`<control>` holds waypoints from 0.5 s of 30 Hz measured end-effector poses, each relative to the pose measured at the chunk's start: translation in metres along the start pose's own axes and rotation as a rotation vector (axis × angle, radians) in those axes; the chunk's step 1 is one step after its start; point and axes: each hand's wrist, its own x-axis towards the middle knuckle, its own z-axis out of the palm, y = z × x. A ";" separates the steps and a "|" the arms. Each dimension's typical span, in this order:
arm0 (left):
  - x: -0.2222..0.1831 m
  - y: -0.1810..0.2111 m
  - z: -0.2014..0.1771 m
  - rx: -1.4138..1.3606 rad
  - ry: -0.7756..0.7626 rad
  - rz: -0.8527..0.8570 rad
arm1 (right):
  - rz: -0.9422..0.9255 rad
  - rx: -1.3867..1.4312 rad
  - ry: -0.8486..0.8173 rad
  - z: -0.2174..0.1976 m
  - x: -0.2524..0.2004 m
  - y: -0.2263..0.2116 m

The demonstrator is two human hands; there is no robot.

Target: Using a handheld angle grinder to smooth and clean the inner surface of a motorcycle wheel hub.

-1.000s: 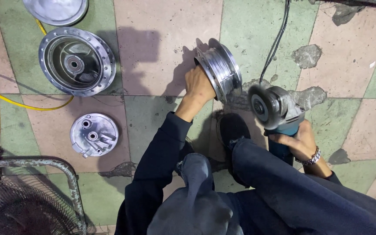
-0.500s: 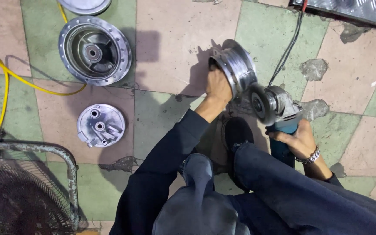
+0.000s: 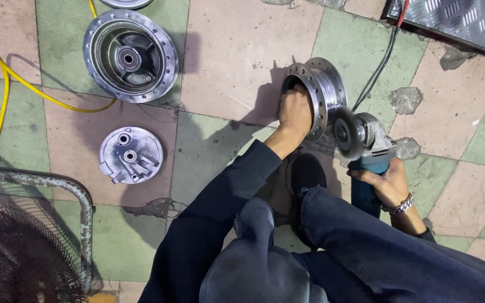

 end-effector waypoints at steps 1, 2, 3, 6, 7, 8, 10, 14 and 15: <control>0.000 0.002 0.001 0.011 0.009 -0.009 | 0.019 -0.001 0.008 0.000 0.001 0.001; 0.001 0.003 0.003 0.023 0.019 -0.016 | 0.037 -0.001 0.016 0.000 0.001 0.003; 0.001 0.004 0.000 0.023 0.019 -0.018 | 0.037 -0.003 0.015 0.000 0.002 0.004; 0.001 0.006 0.000 0.004 0.015 -0.006 | 0.025 0.027 0.026 0.000 0.004 0.008; 0.001 0.007 0.005 -0.006 0.019 -0.006 | 0.038 0.012 0.029 -0.001 0.006 0.012; 0.000 0.008 0.010 -0.014 0.024 -0.006 | 0.052 -0.003 0.032 -0.001 0.007 0.015; 0.001 0.004 0.004 -0.082 0.041 -0.037 | 0.054 0.003 0.032 0.001 0.006 0.009; -0.001 0.000 0.002 -0.136 0.050 -0.071 | 0.095 -0.015 0.024 0.003 0.006 0.001; -0.002 -0.001 0.004 -0.136 0.048 -0.073 | 0.096 -0.016 0.021 0.003 0.005 -0.004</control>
